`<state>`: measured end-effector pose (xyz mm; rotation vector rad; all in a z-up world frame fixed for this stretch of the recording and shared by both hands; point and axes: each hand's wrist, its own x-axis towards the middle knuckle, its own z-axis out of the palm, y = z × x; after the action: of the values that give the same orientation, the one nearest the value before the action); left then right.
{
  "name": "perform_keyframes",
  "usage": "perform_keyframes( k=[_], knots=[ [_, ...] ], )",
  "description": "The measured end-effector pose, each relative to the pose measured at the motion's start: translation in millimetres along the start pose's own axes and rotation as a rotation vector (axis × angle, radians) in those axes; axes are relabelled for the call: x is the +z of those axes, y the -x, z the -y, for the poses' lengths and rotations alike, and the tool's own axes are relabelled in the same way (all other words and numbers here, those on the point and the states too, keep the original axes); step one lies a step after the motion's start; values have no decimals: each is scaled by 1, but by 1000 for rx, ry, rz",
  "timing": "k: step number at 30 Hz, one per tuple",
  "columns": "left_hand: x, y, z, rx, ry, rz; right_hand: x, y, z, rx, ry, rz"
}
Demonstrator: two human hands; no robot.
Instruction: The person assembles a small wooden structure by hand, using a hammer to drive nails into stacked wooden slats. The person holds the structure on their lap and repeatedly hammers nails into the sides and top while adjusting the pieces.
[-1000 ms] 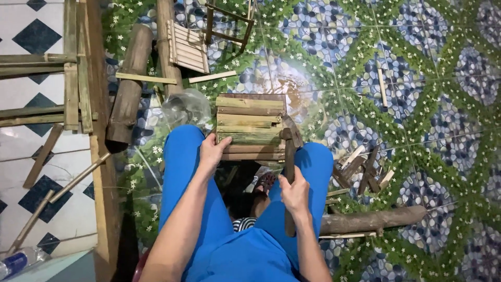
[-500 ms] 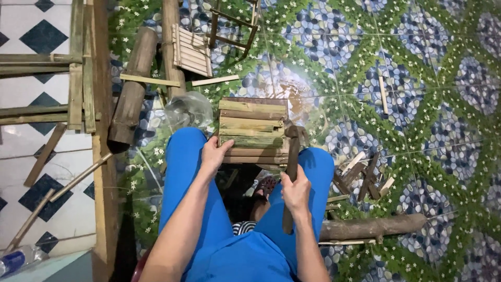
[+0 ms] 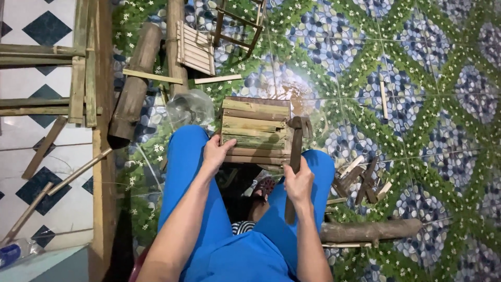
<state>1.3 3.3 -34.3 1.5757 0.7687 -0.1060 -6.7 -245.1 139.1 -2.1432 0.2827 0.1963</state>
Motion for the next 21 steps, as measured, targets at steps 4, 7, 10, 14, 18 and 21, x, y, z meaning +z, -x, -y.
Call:
perform_keyframes(
  k=[4, 7, 10, 14, 18, 21],
  knots=[
    [3, -2, 4, -2, 64, -3, 8, -31, -14, -32, -10, 38],
    [4, -15, 15, 9, 58, -18, 14, -37, -9, 3, -10, 51],
    [3, -9, 13, -16, 15, 9, 15, -27, 0, -19, -16, 24],
    [1, 1, 0, -19, -5, 20, 12, -27, 14, -10, -13, 33],
    [2, -4, 0, -52, -62, 27, 9, -24, -1, 25, -91, 25],
    [3, 1, -5, -32, -148, -10, -9, 12, 28, 52, -74, 52]
  ],
)
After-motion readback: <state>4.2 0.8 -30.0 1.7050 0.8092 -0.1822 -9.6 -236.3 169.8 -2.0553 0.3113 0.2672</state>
